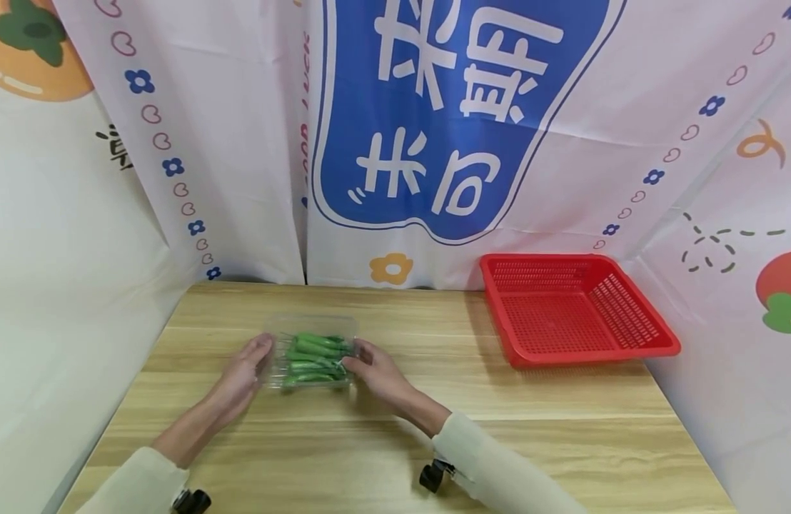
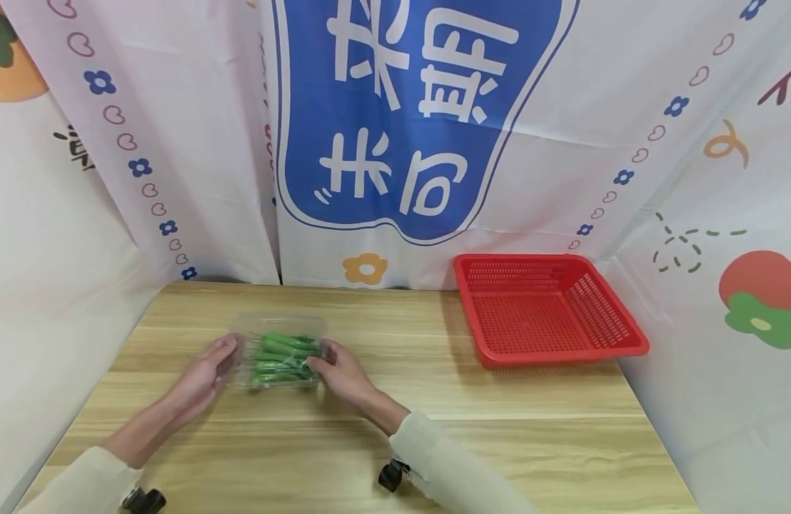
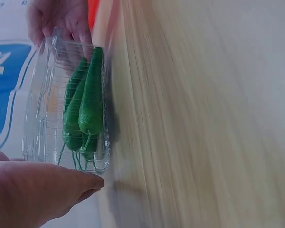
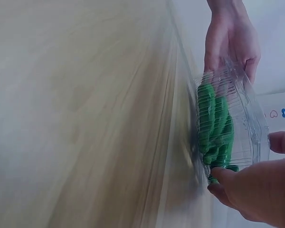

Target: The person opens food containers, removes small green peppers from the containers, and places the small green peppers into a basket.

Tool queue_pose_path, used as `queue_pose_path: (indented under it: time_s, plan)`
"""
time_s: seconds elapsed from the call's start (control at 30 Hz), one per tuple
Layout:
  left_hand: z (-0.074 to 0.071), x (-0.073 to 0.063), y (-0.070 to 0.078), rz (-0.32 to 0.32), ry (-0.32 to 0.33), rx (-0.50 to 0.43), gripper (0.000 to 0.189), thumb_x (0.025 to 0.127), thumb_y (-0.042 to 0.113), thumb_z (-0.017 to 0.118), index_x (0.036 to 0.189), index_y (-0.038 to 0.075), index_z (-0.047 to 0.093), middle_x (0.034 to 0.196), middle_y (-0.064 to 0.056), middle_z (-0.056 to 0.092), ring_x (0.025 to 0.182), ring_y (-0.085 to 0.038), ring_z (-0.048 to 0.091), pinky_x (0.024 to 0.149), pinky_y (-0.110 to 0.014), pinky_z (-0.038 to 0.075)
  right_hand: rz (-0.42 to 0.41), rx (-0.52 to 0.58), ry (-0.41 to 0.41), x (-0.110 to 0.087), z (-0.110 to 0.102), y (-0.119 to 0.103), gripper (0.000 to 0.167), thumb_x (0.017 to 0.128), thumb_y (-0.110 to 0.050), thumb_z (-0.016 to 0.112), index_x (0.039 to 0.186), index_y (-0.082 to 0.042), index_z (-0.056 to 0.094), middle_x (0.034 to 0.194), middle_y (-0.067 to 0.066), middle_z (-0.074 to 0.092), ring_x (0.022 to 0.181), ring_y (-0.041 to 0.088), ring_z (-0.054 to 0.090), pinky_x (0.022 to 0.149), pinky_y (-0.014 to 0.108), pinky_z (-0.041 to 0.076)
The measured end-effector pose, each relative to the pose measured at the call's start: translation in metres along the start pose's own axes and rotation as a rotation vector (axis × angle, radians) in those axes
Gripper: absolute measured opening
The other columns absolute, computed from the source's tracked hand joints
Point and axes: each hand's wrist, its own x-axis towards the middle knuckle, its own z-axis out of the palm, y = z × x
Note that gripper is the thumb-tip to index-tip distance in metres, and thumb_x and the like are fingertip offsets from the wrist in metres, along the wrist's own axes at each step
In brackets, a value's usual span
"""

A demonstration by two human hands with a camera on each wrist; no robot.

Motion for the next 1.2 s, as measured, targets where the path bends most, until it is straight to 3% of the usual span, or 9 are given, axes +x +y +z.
queue_pose_path:
  time_s: [0.23, 0.57, 1.0, 1.2]
  plan:
    - [0.024, -0.001, 0.001, 0.005, -0.040, 0.029, 0.067, 0.118, 0.030, 0.021, 0.165, 0.001, -0.016, 0.173, -0.026, -0.019, 0.159, -0.045, -0.018, 0.129, -0.062, -0.008, 0.024, -0.017, 0.020, -0.014, -0.019, 0.002, 0.070, 0.111, -0.026, 0.056, 0.164, 0.006, 0.024, 0.169, 0.027, 0.030, 0.155, 0.041, 0.033, 0.125, 0.054, 0.036]
    - [0.054, 0.003, -0.005, 0.019, -0.046, 0.032, 0.066, 0.118, 0.026, 0.024, 0.165, -0.005, -0.010, 0.172, -0.030, -0.014, 0.160, -0.046, -0.013, 0.130, -0.060, -0.004, 0.045, 0.018, 0.067, -0.031, -0.040, 0.005, 0.069, 0.109, -0.021, 0.057, 0.163, 0.009, 0.025, 0.167, 0.031, 0.030, 0.153, 0.043, 0.036, 0.123, 0.054, 0.039]
    - [0.075, 0.006, -0.012, 0.015, -0.065, 0.025, 0.069, 0.118, 0.029, 0.027, 0.165, -0.005, -0.010, 0.172, -0.031, -0.014, 0.159, -0.048, -0.013, 0.129, -0.064, -0.002, 0.052, -0.013, 0.098, -0.046, -0.056, 0.011, 0.063, 0.109, -0.018, 0.055, 0.161, 0.008, 0.031, 0.167, 0.029, 0.034, 0.152, 0.043, 0.038, 0.120, 0.050, 0.044]
    - [0.085, 0.006, -0.013, 0.005, -0.085, 0.029, 0.070, 0.117, 0.029, 0.027, 0.165, -0.004, -0.014, 0.172, -0.030, -0.017, 0.159, -0.049, -0.013, 0.129, -0.064, -0.001, 0.062, -0.043, 0.109, -0.051, -0.065, 0.016, 0.066, 0.109, -0.022, 0.057, 0.162, 0.008, 0.031, 0.169, 0.028, 0.030, 0.153, 0.044, 0.036, 0.119, 0.054, 0.043]
